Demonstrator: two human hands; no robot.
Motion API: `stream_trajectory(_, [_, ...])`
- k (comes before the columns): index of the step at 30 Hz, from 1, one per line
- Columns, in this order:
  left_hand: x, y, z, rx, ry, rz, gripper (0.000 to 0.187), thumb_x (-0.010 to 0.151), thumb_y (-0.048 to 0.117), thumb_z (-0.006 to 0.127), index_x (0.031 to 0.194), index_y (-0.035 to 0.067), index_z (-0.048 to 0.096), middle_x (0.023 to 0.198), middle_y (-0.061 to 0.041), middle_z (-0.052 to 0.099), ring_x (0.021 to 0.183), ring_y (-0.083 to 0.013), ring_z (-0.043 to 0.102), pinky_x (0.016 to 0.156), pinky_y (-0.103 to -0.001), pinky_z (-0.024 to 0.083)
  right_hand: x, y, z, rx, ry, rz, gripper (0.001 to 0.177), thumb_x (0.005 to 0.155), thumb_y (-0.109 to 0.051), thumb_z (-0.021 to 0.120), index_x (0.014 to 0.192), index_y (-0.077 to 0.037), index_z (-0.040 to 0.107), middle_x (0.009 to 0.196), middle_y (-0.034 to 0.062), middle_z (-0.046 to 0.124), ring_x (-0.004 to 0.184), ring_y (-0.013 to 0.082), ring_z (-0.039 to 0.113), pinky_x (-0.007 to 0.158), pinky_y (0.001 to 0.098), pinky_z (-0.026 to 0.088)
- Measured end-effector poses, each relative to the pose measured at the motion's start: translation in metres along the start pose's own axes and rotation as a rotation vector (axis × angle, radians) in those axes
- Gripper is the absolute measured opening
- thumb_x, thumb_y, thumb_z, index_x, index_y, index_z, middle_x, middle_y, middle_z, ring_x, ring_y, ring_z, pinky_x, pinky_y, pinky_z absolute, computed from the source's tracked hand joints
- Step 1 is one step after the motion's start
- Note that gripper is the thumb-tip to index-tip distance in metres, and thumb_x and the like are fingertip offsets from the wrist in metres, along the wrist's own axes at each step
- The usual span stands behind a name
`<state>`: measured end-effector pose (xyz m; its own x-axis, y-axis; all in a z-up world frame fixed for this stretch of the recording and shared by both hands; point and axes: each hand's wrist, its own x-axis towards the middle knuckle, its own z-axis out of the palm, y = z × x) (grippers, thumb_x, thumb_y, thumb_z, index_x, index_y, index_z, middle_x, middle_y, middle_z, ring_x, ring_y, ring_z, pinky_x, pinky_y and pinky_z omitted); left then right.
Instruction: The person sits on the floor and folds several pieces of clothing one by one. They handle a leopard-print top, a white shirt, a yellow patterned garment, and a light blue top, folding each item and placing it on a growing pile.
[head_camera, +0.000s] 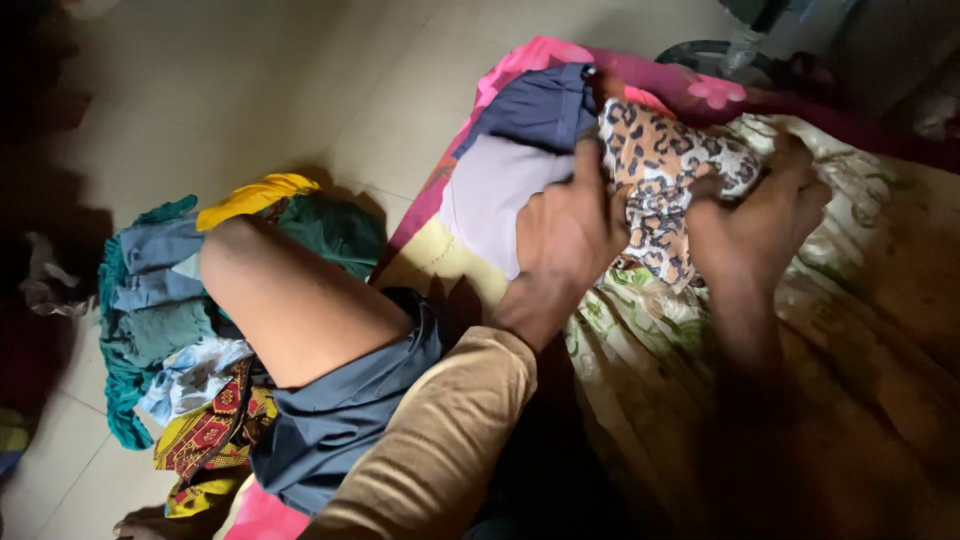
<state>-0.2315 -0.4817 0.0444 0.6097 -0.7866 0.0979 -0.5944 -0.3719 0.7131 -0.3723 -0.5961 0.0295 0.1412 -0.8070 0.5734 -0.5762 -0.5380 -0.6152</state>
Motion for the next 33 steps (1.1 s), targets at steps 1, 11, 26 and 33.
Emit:
stream_trajectory(1, [-0.004,0.002,0.003,0.106,0.072,0.131,0.079,0.109,0.041,0.059,0.176,0.017,0.026,0.095,-0.024,0.084,0.079,-0.0579,0.077,0.075,-0.073,0.054,-0.001,-0.002,0.000,-0.002,0.107,-0.108,0.061,0.093,-0.003,0.079,0.152,0.001,0.063,0.139,0.0329,0.048,0.134,0.0552,0.049,0.113,0.0586,0.047])
stream_trajectory(11, [0.019,-0.042,0.049,0.556,-0.038,0.516,0.097,0.105,0.028,0.064,0.188,0.016,0.015,0.190,-0.021,0.028,0.177,-0.0446,0.024,0.143,-0.052,0.020,-0.002,0.031,0.047,0.005,0.108,-0.510,0.035,0.088,-0.005,0.081,0.122,-0.006,0.079,0.127,0.0229,0.061,0.124,0.0545,0.059,0.108,0.0662,0.046])
stream_trajectory(26, [0.002,-0.043,-0.064,0.396,0.124,0.255,0.091,0.093,0.051,0.075,0.175,0.017,0.052,0.182,-0.033,0.037,0.170,-0.0535,0.033,0.139,-0.062,0.025,-0.007,-0.060,0.039,0.187,0.180,-0.380,0.018,0.097,-0.003,0.082,0.105,-0.018,0.082,0.112,0.0069,0.078,0.123,0.0388,0.065,0.119,0.0494,0.046])
stream_trajectory(33, [-0.044,-0.191,-0.190,0.511,0.588,0.099,0.064,0.089,0.044,0.083,0.146,0.015,0.081,0.151,-0.028,0.068,0.142,-0.0503,0.067,0.124,-0.060,0.049,-0.060,-0.244,0.104,0.914,-0.337,-0.506,0.022,0.102,0.003,0.071,0.104,-0.013,0.086,0.099,0.0083,0.087,0.103,0.0254,0.086,0.103,0.0379,0.063])
